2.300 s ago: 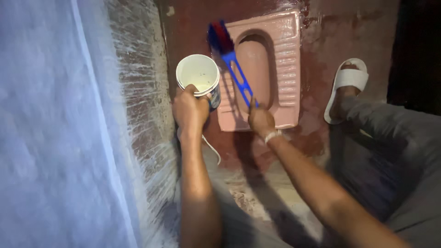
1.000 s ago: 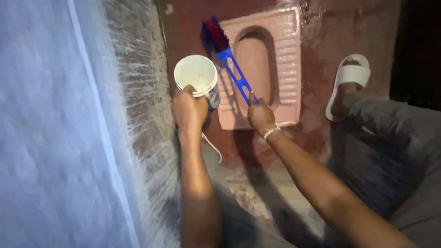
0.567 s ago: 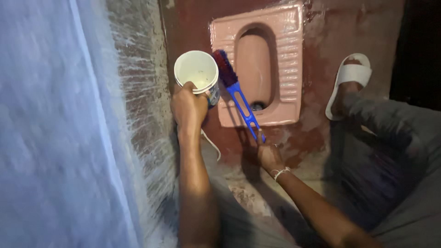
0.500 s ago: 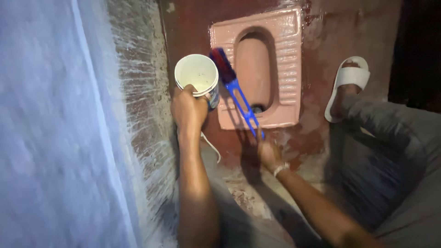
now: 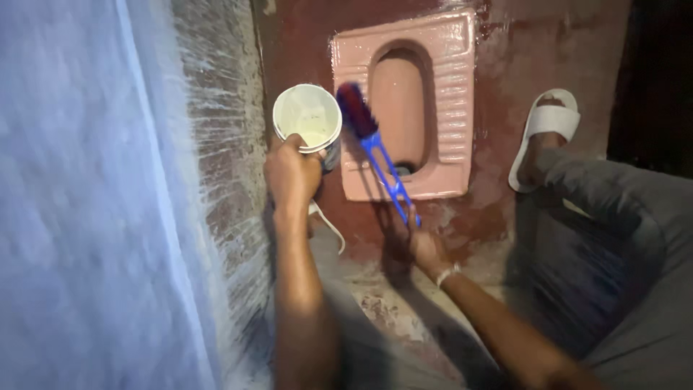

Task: The person scrubs a pink squat toilet using a blue-handled brush and a white cup containing liquid. They repeatedly dip the brush into the cup and scrub the interior and rim of the toilet fixture.

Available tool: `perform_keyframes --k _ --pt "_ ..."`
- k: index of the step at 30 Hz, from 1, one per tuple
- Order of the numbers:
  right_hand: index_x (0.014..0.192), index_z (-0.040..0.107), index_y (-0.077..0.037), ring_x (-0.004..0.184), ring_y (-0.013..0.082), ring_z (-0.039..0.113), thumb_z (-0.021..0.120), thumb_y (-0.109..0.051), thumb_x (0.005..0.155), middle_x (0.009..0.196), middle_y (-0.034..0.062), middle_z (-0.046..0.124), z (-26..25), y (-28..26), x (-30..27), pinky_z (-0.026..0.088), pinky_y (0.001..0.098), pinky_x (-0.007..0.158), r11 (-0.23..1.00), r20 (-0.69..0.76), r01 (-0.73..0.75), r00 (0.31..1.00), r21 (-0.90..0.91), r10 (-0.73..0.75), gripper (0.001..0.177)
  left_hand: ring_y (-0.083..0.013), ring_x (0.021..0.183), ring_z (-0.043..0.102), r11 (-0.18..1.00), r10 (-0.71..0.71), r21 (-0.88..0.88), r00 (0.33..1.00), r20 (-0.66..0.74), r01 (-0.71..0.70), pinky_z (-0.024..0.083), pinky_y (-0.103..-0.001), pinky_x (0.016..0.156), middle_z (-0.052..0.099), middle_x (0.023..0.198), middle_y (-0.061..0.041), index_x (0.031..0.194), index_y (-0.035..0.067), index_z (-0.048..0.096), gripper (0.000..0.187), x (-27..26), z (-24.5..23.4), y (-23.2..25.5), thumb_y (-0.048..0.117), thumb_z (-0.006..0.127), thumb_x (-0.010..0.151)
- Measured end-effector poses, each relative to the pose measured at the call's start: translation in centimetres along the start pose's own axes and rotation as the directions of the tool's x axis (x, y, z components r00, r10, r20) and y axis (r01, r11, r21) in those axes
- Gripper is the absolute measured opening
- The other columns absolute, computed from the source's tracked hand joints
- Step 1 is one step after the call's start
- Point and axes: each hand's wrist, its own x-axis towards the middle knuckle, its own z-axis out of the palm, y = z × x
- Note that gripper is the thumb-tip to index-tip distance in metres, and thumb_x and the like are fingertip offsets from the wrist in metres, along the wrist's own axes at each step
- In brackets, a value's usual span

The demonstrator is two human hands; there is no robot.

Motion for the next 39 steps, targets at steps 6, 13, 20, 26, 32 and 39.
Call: perform_keyframes --k 6,13,20,26,32,39 --pt "0.170 0.013 -0.006 0.076 0.0411 0.071 0.048 -0.015 0.100 0.098 0.0269 0.070 -0.3 0.1 2.8 0.055 0.0545 0.068 1.000 0.072 -0.007 0.997 -0.019 0.009 0.079 -0.0437 0.091 0.069 0.993 0.116 -0.022 0.993 -0.015 -0.117 0.054 -0.053 0.078 0.071 0.102 -0.023 0.093 0.004 0.076 0.030 -1.5 -0.5 -2.1 0.020 0.087 0.070" --pt "0.160 0.021 -0.006 0.071 0.0456 0.068 0.062 -0.024 0.088 0.106 0.0320 0.062 -4.0 -0.5 7.2 0.055 0.0546 0.059 0.997 -0.171 0.071 0.983 0.026 -0.065 0.085 -0.0443 0.094 0.069 0.995 0.085 0.037 0.986 0.141 -0.091 0.053 -0.053 0.079 0.069 0.103 -0.024 0.092 0.003 0.075 0.034 -2.2 -2.1 -3.6 0.022 0.090 0.068" --pt "0.159 0.019 -0.008 0.065 0.0463 0.069 0.064 -0.022 0.088 0.120 0.0415 0.056 0.0 0.3 -2.6 0.056 0.0536 0.054 0.997 -0.055 0.073 0.996 0.026 -0.072 0.085 -0.0456 0.094 0.068 0.992 0.128 0.000 0.985 0.117 -0.129 0.052 -0.054 0.079 0.069 0.105 -0.025 0.089 0.001 0.075 0.031 -3.0 -2.8 -4.3 0.020 0.089 0.069" --pt "0.162 0.017 -0.002 0.080 0.0503 0.067 0.067 -0.026 0.085 0.106 0.0334 0.063 -2.6 -0.3 3.6 0.052 0.0619 0.070 0.991 -0.165 0.135 0.977 0.010 -0.132 0.094 -0.0458 0.090 0.069 0.990 0.136 0.002 0.982 0.133 -0.138 0.053 -0.053 0.077 0.070 0.101 -0.026 0.089 0.001 0.074 0.028 -3.3 -2.6 -4.8 0.019 0.088 0.072" --pt "0.161 0.018 -0.003 0.086 0.0511 0.066 0.067 -0.025 0.083 0.106 0.0324 0.063 -2.4 0.5 3.4 0.053 0.0596 0.069 0.984 -0.235 0.180 0.957 0.013 -0.172 0.095 -0.0456 0.091 0.069 0.990 0.142 0.006 0.980 0.142 -0.144 0.052 -0.055 0.078 0.071 0.099 -0.025 0.086 0.003 0.074 0.024 -2.8 -2.9 -4.6 0.018 0.087 0.072" --pt "0.158 0.018 -0.013 0.068 0.0462 0.069 0.060 -0.026 0.091 0.125 0.0381 0.059 3.0 1.9 -3.6 0.056 0.0554 0.054 0.998 -0.128 0.067 0.990 0.015 -0.065 0.081 -0.0436 0.095 0.068 0.990 0.140 -0.030 0.973 0.182 -0.137 0.052 -0.053 0.081 0.070 0.105 -0.024 0.088 0.004 0.074 0.025 -2.7 -2.8 -4.1 0.020 0.086 0.073"
